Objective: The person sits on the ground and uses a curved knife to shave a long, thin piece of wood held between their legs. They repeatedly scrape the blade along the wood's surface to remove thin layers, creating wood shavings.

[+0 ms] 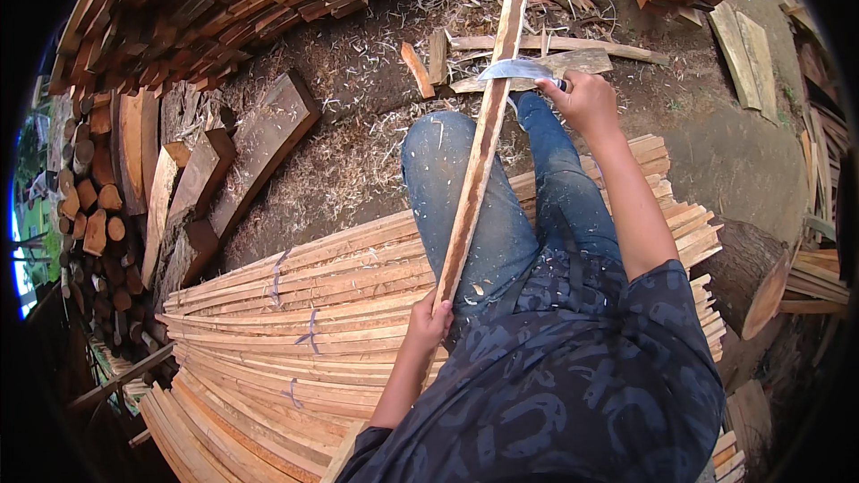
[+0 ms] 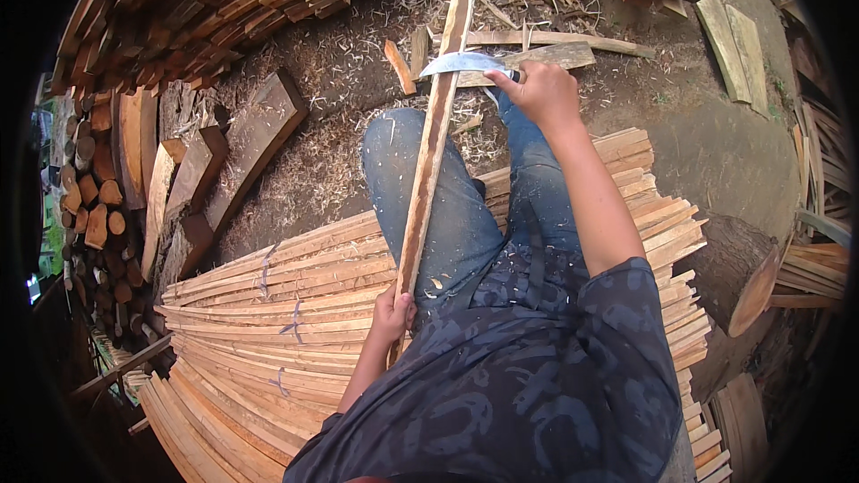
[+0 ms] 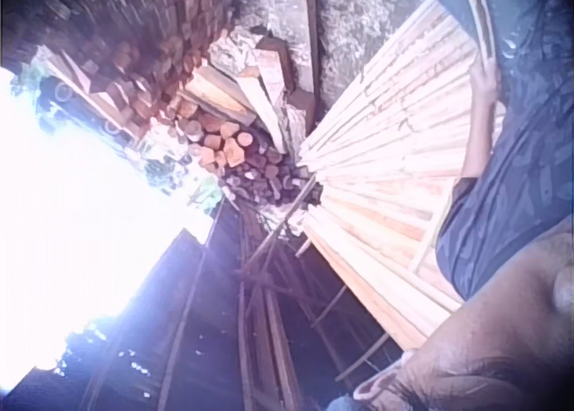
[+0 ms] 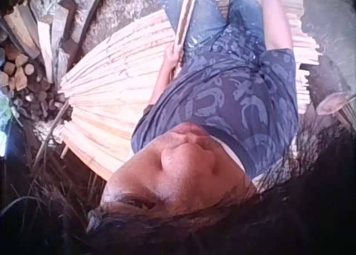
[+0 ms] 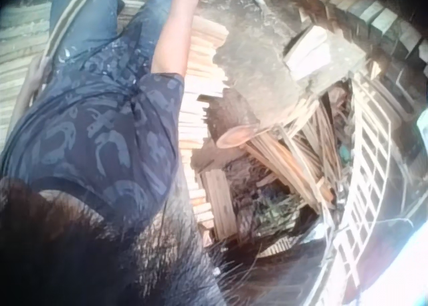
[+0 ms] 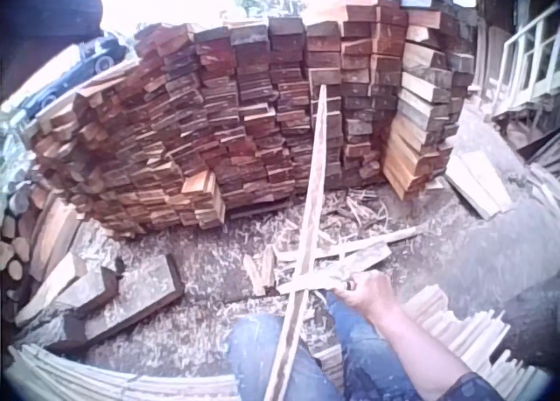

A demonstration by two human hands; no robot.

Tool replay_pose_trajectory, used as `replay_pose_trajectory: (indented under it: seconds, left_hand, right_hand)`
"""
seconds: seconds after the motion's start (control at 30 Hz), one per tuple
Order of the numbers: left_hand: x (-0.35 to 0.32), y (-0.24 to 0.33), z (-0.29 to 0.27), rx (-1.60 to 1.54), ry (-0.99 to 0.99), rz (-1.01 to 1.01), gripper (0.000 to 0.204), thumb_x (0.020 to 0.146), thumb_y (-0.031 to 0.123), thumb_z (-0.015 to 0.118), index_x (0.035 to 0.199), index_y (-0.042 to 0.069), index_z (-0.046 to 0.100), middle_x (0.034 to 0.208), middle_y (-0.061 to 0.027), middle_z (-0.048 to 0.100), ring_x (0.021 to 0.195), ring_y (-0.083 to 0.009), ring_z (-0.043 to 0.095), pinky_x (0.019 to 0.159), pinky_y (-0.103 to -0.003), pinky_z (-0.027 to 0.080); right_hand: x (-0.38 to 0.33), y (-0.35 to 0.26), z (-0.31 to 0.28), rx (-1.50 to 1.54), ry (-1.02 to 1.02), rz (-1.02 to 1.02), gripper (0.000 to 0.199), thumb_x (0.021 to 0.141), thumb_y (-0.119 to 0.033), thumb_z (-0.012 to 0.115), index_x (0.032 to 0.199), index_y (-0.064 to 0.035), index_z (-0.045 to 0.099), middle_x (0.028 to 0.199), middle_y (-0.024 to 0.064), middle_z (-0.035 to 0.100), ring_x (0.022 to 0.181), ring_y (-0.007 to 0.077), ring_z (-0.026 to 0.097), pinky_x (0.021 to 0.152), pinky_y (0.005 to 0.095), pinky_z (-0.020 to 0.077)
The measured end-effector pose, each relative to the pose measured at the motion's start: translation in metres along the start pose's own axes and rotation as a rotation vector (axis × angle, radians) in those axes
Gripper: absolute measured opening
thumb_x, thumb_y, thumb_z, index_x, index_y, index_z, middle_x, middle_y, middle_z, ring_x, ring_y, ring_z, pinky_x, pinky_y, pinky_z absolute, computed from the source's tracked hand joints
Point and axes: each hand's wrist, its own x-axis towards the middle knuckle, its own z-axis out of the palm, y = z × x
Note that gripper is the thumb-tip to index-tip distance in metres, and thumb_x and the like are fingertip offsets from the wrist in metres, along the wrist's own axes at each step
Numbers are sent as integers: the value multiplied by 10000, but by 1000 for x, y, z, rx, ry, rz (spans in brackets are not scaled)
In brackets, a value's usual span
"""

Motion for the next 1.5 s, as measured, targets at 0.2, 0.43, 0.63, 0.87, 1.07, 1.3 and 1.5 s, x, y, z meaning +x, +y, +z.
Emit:
replay_pose_trajectory:
  seconds: [0.2,0.43,0.63,0.87,1.07,1.3,1.5]
  left_hand:
    - [-6,9,6,113,39,63,246,976,241,495,859,25,520,566,-14,483,434,-87,442,403,-242,364]
    - [-2,-3,8,257,116,144,242,933,218,567,903,-21,583,565,-69,545,479,-151,516,467,-302,403]
    - [-8,4,20,676,328,367,326,874,298,656,839,-12,563,582,-238,565,552,-436,581,492,-458,448]
    - [-10,-4,27,818,370,392,337,875,325,653,834,20,516,574,-201,561,525,-398,584,461,-446,435]
    - [-17,4,43,884,389,311,316,881,304,637,892,25,490,666,-216,585,597,-423,585,517,-481,440]
    - [-17,8,46,798,400,331,275,877,246,651,899,27,486,668,-212,581,602,-427,586,522,-483,440]
    - [-14,-3,44,807,418,392,260,875,241,658,888,40,493,635,-184,567,553,-393,583,470,-448,437]
  right_hand:
    - [-22,-28,-25,-63,-179,-99,742,825,-709,503,616,-10,637,596,207,619,619,362,659,581,455,528]
    - [55,57,-18,86,-37,576,799,843,-702,476,673,61,640,721,290,633,720,421,647,689,487,496]
    - [-60,23,-5,241,-161,368,721,858,-611,555,586,56,575,543,248,531,536,388,564,549,463,430]
    - [-118,3,-9,318,-221,322,663,850,-574,597,619,47,594,538,229,523,524,384,554,517,443,410]
    - [-83,-37,-50,93,-275,111,682,822,-648,570,616,0,626,559,202,584,580,380,619,537,456,481]
    - [-61,-21,-46,-147,-247,-58,714,775,-738,532,601,-53,630,556,146,617,547,314,646,502,411,507]
    - [-49,-11,-36,-199,-114,-186,732,722,-787,536,569,-73,593,506,102,584,500,264,632,459,373,492]
